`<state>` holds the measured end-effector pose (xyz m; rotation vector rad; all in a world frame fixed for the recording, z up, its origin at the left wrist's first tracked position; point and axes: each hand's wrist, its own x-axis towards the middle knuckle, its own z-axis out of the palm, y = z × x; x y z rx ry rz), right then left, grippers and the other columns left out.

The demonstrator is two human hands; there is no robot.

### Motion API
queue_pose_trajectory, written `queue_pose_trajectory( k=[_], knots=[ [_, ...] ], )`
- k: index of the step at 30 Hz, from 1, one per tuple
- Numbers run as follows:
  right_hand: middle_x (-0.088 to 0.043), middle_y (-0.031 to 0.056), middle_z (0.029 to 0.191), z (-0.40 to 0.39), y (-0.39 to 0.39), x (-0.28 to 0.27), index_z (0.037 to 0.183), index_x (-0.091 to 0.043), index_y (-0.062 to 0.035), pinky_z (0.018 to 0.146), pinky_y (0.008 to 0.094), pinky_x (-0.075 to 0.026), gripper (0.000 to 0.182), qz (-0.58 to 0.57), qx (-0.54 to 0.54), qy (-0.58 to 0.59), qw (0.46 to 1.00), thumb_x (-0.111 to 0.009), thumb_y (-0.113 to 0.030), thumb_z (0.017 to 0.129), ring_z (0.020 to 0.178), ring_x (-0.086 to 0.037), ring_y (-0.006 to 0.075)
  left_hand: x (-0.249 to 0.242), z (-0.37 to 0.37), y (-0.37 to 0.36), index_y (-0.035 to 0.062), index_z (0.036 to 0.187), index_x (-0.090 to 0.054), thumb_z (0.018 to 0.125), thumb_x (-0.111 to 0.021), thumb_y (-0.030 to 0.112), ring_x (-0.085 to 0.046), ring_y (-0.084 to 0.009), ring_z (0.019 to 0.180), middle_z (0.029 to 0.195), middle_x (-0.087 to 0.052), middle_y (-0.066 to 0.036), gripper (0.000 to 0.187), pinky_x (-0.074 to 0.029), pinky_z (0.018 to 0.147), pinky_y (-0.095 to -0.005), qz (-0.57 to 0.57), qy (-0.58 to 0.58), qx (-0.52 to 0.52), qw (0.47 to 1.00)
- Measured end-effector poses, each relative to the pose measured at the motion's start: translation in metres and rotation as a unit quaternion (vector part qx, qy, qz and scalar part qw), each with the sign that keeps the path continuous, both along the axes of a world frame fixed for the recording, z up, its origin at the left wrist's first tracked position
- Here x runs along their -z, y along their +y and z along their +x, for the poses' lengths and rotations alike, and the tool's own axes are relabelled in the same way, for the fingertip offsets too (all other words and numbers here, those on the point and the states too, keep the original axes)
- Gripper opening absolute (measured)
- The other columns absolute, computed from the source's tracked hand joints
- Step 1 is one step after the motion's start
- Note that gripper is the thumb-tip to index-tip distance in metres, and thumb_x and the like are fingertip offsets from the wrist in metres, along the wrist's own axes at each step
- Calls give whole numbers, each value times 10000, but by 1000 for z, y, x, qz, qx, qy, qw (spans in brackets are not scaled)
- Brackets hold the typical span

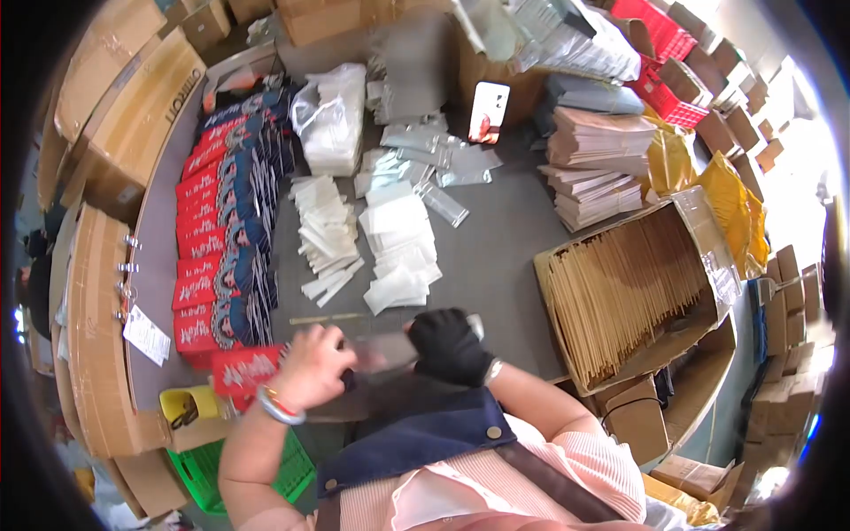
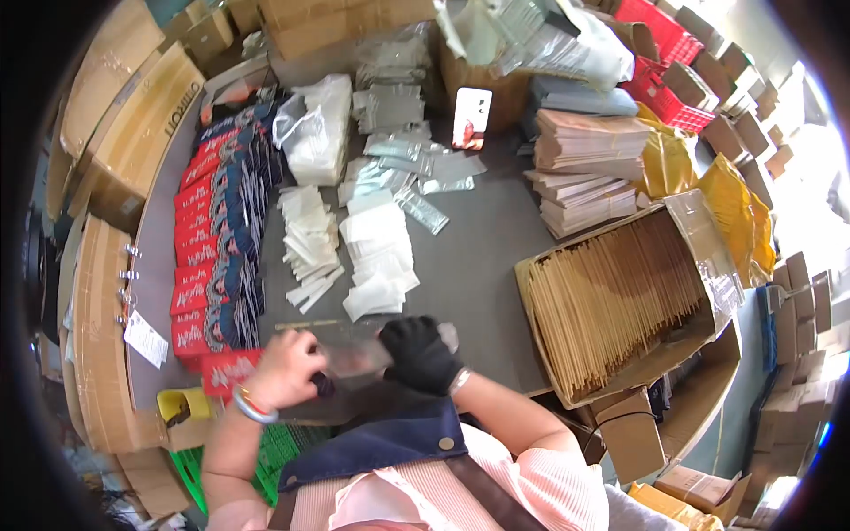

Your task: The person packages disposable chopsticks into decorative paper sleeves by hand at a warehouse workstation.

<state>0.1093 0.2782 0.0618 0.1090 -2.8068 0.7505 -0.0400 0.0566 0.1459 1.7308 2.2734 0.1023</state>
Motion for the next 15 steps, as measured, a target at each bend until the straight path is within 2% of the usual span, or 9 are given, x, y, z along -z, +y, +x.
queue_pose_trajectory(
  k=[2, 3, 5, 6, 7, 10, 11, 13, 15],
  knots=[
    [-604, 119, 943, 4, 22, -15, 1011, -607, -77, 787, 437, -444, 558, -9, 38, -52, 998, -834, -348, 579, 934, -592, 313, -13, -29, -18, 108, 801, -647, 584, -686, 49, -546, -354, 996, 1050, -565, -134, 228, -481, 866, -451, 68, 0, -13, 998],
    [-584, 125, 997, 11, 30, -4, 1093, -580, -67, 788, 453, -422, 620, 12, 57, -23, 998, -815, -360, 600, 943, -567, 331, -3, -50, -33, 87, 807, -626, 578, -667, 7, -539, -379, 1051, 1069, -564, -143, 246, -471, 910, -461, 107, -3, -40, 993],
    [-589, 112, 1006, 17, 36, -2, 1106, -578, -72, 824, 449, -405, 615, 23, 93, -72, 993, -815, -339, 605, 973, -562, 326, 11, -82, -65, 67, 889, -619, 619, -707, -12, -485, -419, 1174, 1239, -523, -183, 295, -433, 989, -476, 118, 59, -118, 984],
    [-596, 112, 1029, 18, 33, -10, 1116, -578, -77, 841, 443, -395, 608, 0, 93, -47, 995, -812, -327, 614, 987, -559, 317, 16, -79, -76, 60, 928, -638, 617, -744, 4, -471, -418, 1207, 1308, -496, -191, 334, -400, 1032, -473, 88, 172, -185, 964],
    [-602, 108, 1043, 17, 28, -15, 1120, -582, -84, 838, 438, -396, 603, -5, 95, -54, 994, -812, -311, 612, 992, -563, 303, 22, -69, -79, 50, 980, -655, 623, -759, 14, -465, -404, 1224, 1328, -490, -183, 373, -376, 1055, -466, 138, 153, -231, 951],
    [-604, 100, 1035, 13, 14, -19, 1121, -586, -89, 837, 437, -395, 610, 10, 77, -69, 995, -816, -313, 603, 982, -570, 292, 61, -14, -67, 27, 1064, -664, 728, -779, 148, -540, -351, 1144, 1201, -582, -162, 375, -442, 986, -430, 184, -58, -340, 921],
    [-606, 92, 1037, 11, 11, -16, 1116, -596, -93, 836, 437, -396, 614, 16, 68, -73, 995, -821, -321, 593, 971, -577, 283, 81, 8, -62, 24, 1105, -654, 730, -801, 194, -544, -343, 1136, 1192, -588, -163, 438, -441, 979, -417, 214, -80, -373, 899],
    [-606, 91, 1037, 8, 6, -14, 1119, -601, -94, 842, 436, -397, 616, 28, 47, -90, 994, -821, -327, 593, 968, -578, 282, 112, 33, -52, -12, 1246, -557, 657, -859, 316, -478, -381, 1204, 1280, -525, -209, 738, -389, 1014, -460, 225, 16, -393, 892],
    [-606, 91, 1037, 4, 4, -14, 1120, -606, -94, 848, 437, -398, 613, 42, 38, -97, 994, -819, -330, 597, 966, -579, 282, 131, 46, -46, -21, 1272, -527, 632, -869, 353, -420, -399, 1248, 1326, -477, -221, 817, -340, 1042, -488, 212, 34, -439, 872]
  ],
)
